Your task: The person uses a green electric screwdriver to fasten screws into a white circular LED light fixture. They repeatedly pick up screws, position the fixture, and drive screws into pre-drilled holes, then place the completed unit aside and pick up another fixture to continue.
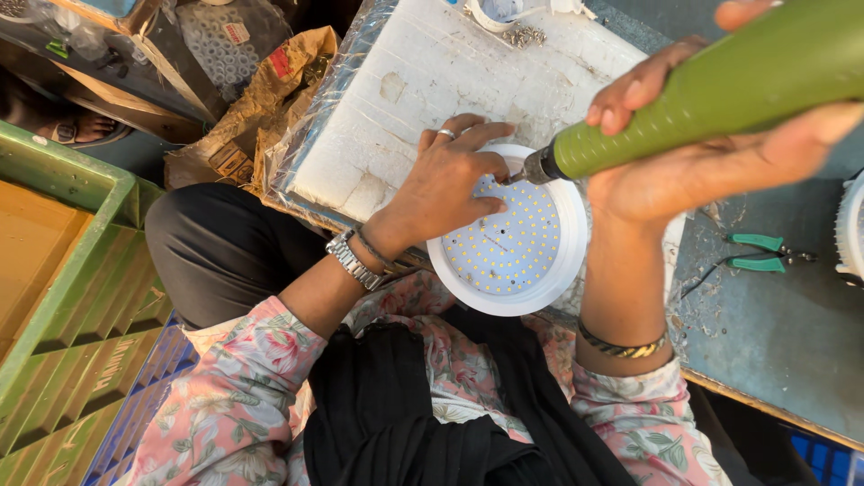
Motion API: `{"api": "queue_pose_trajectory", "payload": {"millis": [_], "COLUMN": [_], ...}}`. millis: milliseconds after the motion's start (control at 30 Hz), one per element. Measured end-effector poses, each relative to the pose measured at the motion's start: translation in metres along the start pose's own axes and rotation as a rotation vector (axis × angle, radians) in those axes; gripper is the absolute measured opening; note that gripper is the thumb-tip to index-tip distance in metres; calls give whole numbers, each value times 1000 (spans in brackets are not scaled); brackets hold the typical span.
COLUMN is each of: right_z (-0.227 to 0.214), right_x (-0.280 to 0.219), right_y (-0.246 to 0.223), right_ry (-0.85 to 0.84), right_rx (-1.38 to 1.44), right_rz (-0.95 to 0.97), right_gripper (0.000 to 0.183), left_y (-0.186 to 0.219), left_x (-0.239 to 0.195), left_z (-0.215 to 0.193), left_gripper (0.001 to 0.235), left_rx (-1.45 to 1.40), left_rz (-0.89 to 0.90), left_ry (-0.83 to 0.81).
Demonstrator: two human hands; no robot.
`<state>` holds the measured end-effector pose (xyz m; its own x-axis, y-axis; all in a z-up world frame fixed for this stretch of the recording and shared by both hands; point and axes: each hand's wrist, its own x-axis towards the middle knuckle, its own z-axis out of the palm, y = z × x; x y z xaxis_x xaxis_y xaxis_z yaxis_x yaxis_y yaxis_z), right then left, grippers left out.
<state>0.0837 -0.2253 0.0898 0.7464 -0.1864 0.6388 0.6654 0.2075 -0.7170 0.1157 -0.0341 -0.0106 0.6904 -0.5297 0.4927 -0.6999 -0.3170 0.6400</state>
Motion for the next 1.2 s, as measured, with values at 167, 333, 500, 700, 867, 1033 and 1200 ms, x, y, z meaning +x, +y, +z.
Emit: {"api": "queue_pose_trajectory", "payload": {"millis": [167,333,500,700,867,1033,1200], "right_z": [10,15,15,10,16,22,5], "right_x": [11,14,17,20,20,18,14], "right_y": [19,28,34,43,45,41,39], "right_ry": [31,32,0,-105,-97,-84,-7], "right_rx": [-11,-6,7,-29,9,-39,8], "right_rz": [-33,-5,58,129,152,120,81], "right_gripper": [87,85,86,84,84,87,83], "left_y": [-10,-13,-12,-10,-10,-9,-12], "left_x": [3,1,1,1,1,2,-1], "left_z": [6,7,6,6,6,6,3], "left_gripper": [33,35,38,37,39,40,37], "left_rx": [-18,-29,-22,-22,-15,-11,-25], "left_rz": [-91,-101,-100,-111,-96,-109,-124], "left_ry": [-35,-45,-42,-42,-35,-46,-114]}}
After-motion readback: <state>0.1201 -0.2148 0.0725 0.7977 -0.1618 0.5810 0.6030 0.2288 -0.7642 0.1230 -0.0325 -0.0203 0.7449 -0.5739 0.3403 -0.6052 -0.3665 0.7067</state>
